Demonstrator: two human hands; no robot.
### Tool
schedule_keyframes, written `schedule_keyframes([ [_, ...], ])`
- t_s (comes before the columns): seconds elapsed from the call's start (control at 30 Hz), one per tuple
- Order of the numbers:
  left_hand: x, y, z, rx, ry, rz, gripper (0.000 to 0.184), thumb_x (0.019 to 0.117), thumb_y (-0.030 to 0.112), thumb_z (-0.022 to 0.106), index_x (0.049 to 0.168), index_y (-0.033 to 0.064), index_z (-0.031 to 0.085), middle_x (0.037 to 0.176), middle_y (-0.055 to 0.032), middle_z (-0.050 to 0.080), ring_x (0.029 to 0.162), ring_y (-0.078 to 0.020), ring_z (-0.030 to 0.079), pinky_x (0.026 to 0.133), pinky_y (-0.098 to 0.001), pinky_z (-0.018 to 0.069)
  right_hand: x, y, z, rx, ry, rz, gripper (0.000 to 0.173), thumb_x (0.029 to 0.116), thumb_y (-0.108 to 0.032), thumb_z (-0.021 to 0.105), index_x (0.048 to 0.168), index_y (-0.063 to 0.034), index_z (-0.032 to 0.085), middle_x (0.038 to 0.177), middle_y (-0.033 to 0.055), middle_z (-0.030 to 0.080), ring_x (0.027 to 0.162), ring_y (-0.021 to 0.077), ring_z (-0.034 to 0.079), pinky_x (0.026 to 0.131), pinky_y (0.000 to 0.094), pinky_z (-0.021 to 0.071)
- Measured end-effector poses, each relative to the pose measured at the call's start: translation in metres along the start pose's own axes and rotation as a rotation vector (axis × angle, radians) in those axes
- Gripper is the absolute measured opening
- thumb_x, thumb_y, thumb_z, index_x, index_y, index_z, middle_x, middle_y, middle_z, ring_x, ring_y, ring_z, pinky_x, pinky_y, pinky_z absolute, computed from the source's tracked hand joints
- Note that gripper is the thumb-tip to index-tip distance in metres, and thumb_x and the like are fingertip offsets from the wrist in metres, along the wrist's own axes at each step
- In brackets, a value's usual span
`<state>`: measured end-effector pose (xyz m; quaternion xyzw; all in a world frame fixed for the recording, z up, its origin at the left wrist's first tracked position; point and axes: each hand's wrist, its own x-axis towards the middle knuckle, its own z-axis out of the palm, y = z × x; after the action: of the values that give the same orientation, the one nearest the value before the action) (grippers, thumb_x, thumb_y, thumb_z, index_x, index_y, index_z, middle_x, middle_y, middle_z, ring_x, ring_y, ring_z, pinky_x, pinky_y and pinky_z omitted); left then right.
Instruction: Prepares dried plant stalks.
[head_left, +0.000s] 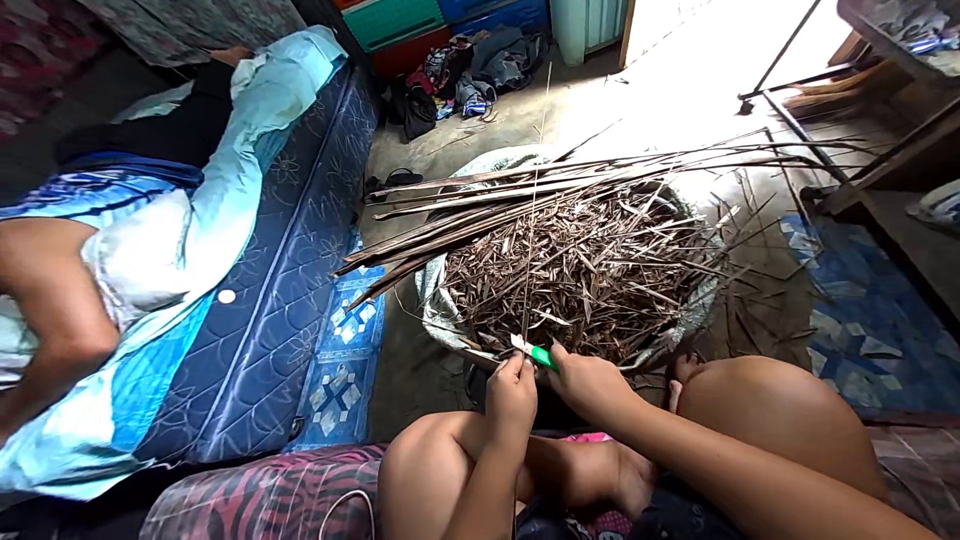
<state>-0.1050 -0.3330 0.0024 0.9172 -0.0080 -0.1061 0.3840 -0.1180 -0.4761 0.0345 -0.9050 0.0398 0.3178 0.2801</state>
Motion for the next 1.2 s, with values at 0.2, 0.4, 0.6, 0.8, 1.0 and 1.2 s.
schedule_keyframes([
  [0.2,-0.005,0.004,0.005,-0.068,-0.078,0.025,0.028,0.106,0.015,0.051,0.115,0.0021,0.074,0.097,-0.0071,0.074,0.074,-0.0109,0.065,0.071,-0.0316,0.0543,0.031,0.012,-0.017,0.028,0.131,0.137,0.038,0.1118,-0.029,0.036,0.135,-0.0029,0.052,0.116,0.0239,0.069,0.113,0.0425,0.068,0.09,0.0594,0.0538],
  [0.4,-0.007,0.001,0.005,-0.239,-0.102,0.061,0.032,0.1057,0.014,0.052,0.13,0.0001,0.068,0.091,-0.0037,0.073,0.05,-0.0013,0.05,0.049,-0.0209,0.0461,0.015,0.027,-0.035,0.12,0.114,0.046,0.038,0.1101,-0.034,0.041,0.127,-0.0036,0.057,0.11,0.0232,0.069,0.108,0.0412,0.068,0.089,0.0607,0.052],
  [0.6,-0.004,-0.001,0.004,-0.252,0.001,0.025,0.025,0.1044,0.01,0.053,0.111,-0.005,0.072,0.084,-0.0066,0.07,0.051,-0.0022,0.052,0.052,-0.0208,0.0478,0.002,0.02,-0.008,0.222,-0.034,-0.069,0.034,0.1095,-0.032,0.042,0.118,-0.0036,0.058,0.099,0.0201,0.067,0.098,0.0381,0.067,0.084,0.0579,0.0517],
  [0.8,-0.003,0.0,0.008,-0.289,-0.034,0.045,0.029,0.1056,0.011,0.052,0.123,-0.0042,0.069,0.091,-0.006,0.072,0.052,-0.001,0.05,0.052,-0.0198,0.0452,0.01,0.007,-0.011,0.006,0.052,0.046,0.036,0.111,-0.028,0.038,0.129,-0.0019,0.054,0.112,0.024,0.069,0.111,0.0421,0.069,0.089,0.059,0.0535],
  [1.0,-0.017,0.013,0.009,-0.456,-0.172,-0.001,0.03,0.1061,0.006,0.048,0.128,-0.0061,0.065,0.083,-0.001,0.071,0.046,0.002,0.046,0.046,-0.0158,0.0418,0.036,0.032,-0.046,0.08,0.272,0.2,0.037,0.1113,-0.027,0.039,0.133,-0.0011,0.053,0.115,0.0257,0.069,0.112,0.0438,0.068,0.09,0.0609,0.0528],
  [1.2,-0.007,0.011,0.006,-0.622,-0.16,-0.038,0.028,0.1069,0.006,0.046,0.125,-0.009,0.063,0.077,-0.0034,0.068,0.044,-0.0003,0.046,0.044,-0.0163,0.0424,0.012,0.031,-0.037,0.129,0.149,-0.006,0.036,0.1087,-0.032,0.044,0.122,-0.0025,0.059,0.103,0.0232,0.068,0.102,0.0422,0.068,0.085,0.0614,0.052],
])
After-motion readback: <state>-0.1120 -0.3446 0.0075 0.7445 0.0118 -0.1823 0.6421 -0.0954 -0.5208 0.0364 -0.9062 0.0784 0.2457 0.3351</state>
